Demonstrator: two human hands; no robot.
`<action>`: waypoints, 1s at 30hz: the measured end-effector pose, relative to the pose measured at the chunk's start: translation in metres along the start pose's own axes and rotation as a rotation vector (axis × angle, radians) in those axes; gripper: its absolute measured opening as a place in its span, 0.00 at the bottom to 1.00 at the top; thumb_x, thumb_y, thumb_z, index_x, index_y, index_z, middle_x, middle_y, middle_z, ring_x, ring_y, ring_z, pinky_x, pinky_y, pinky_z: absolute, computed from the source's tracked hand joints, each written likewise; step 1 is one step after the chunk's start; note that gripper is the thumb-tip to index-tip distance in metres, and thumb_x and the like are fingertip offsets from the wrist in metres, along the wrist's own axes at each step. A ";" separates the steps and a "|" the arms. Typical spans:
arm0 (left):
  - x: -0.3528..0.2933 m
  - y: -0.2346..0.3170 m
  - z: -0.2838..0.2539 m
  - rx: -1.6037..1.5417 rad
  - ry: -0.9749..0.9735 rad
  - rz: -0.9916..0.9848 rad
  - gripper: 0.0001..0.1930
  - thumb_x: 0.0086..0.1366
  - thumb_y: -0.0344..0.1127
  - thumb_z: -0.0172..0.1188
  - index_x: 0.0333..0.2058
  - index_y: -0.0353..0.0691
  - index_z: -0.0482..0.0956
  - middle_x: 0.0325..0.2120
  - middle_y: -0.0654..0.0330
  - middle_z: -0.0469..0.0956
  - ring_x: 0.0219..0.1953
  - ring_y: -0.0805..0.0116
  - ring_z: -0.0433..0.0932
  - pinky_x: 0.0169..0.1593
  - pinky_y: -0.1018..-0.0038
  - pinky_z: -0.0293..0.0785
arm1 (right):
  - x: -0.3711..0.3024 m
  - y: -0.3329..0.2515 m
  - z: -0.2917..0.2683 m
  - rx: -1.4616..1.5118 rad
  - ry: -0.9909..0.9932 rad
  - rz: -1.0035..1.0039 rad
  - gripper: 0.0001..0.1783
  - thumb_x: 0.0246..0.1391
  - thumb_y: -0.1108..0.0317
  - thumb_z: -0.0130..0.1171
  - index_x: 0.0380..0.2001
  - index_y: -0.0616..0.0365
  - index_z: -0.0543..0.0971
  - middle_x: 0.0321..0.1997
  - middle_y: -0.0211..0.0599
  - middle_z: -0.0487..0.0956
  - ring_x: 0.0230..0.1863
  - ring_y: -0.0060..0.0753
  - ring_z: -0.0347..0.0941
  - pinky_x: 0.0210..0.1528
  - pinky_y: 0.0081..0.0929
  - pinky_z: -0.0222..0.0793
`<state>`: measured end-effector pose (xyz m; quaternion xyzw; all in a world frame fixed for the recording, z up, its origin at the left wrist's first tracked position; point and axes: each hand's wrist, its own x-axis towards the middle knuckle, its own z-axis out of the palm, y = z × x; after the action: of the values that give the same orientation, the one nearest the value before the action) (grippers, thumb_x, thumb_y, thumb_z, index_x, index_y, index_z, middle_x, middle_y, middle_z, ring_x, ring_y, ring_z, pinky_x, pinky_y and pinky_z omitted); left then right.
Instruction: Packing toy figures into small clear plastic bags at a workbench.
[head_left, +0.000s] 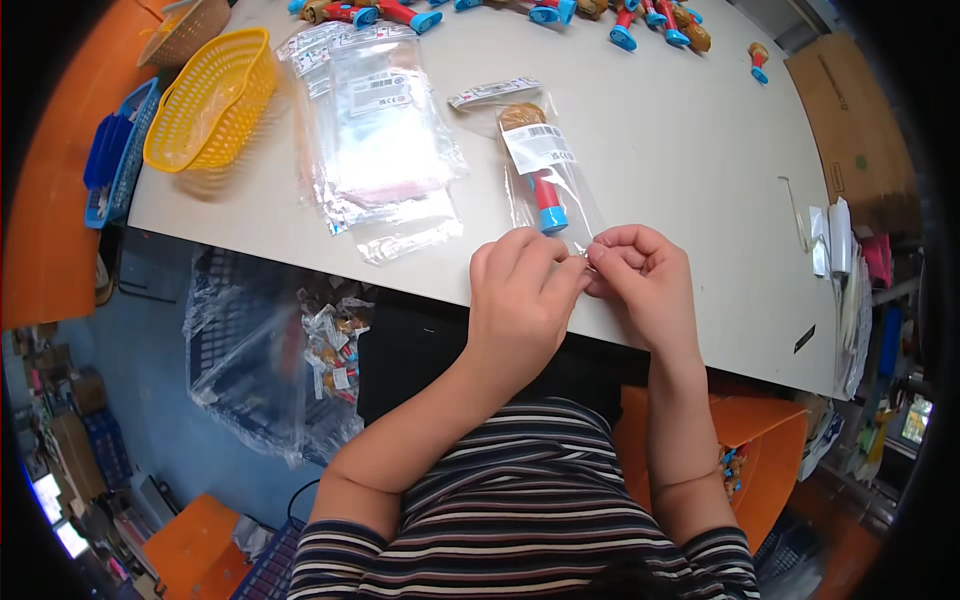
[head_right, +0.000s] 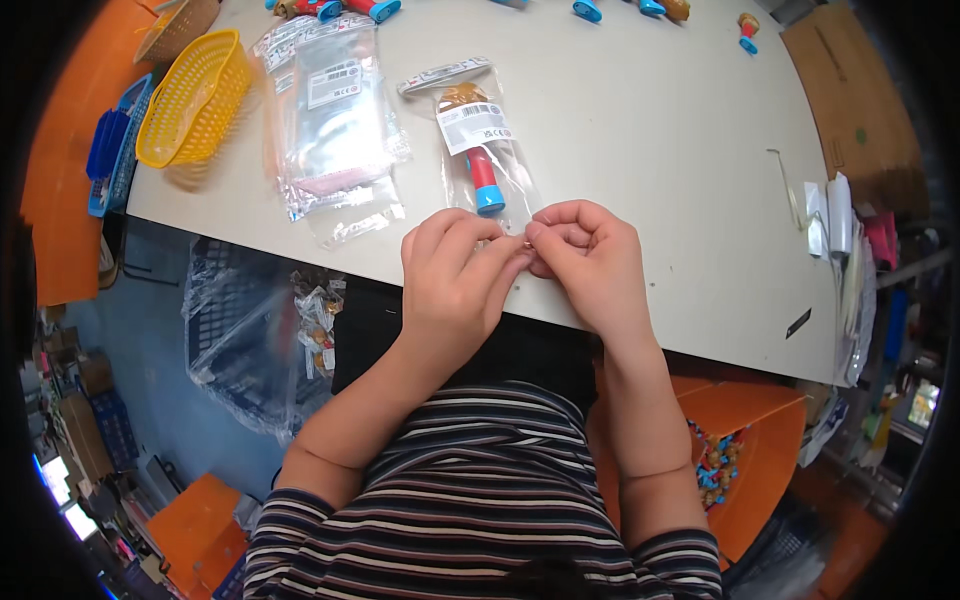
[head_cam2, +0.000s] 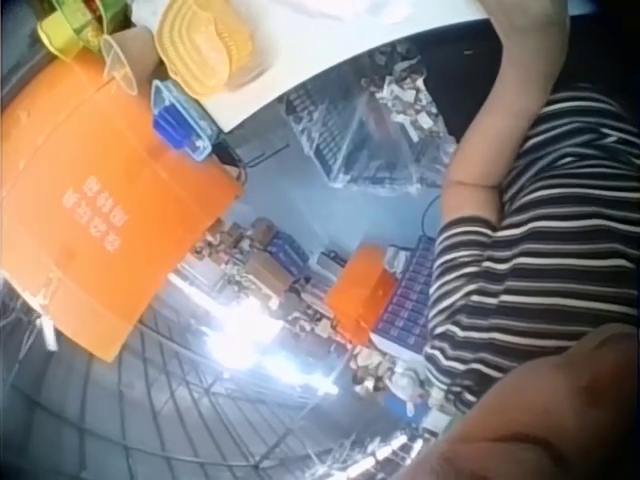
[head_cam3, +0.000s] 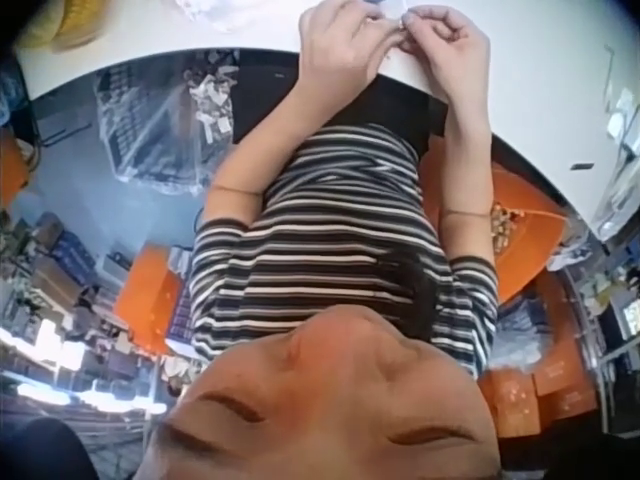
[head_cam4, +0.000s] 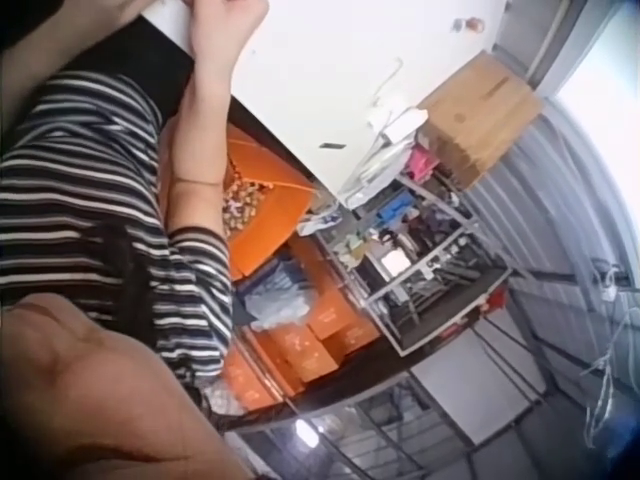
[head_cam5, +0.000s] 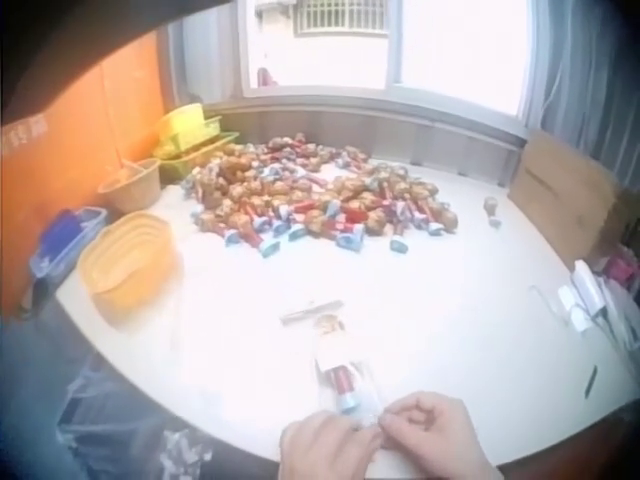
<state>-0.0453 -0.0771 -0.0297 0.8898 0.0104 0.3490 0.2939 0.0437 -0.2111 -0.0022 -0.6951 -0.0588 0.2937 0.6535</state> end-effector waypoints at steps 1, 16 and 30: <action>-0.001 0.001 0.003 -0.001 -0.001 0.004 0.11 0.51 0.30 0.70 0.35 0.40 0.83 0.34 0.61 0.77 0.43 0.58 0.75 0.47 0.63 0.66 | -0.001 0.000 -0.001 0.004 0.000 -0.005 0.08 0.60 0.73 0.60 0.40 0.67 0.77 0.30 0.35 0.82 0.32 0.20 0.80 0.34 0.17 0.78; -0.007 -0.005 0.016 -0.128 -0.020 0.000 0.10 0.52 0.25 0.65 0.33 0.40 0.75 0.33 0.58 0.74 0.43 0.53 0.73 0.48 0.62 0.65 | -0.007 0.003 -0.006 0.169 0.001 0.059 0.06 0.56 0.78 0.61 0.35 0.63 0.74 0.30 0.38 0.83 0.32 0.23 0.81 0.34 0.18 0.80; 0.001 0.008 0.015 -0.113 -0.017 0.001 0.12 0.49 0.28 0.70 0.34 0.40 0.81 0.31 0.61 0.76 0.41 0.55 0.76 0.47 0.62 0.67 | -0.006 -0.002 -0.015 0.151 0.016 0.060 0.06 0.56 0.78 0.61 0.32 0.62 0.73 0.25 0.36 0.81 0.28 0.21 0.80 0.30 0.17 0.79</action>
<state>-0.0371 -0.0915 -0.0334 0.8746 -0.0124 0.3417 0.3437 0.0466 -0.2271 0.0009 -0.6475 -0.0103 0.3112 0.6955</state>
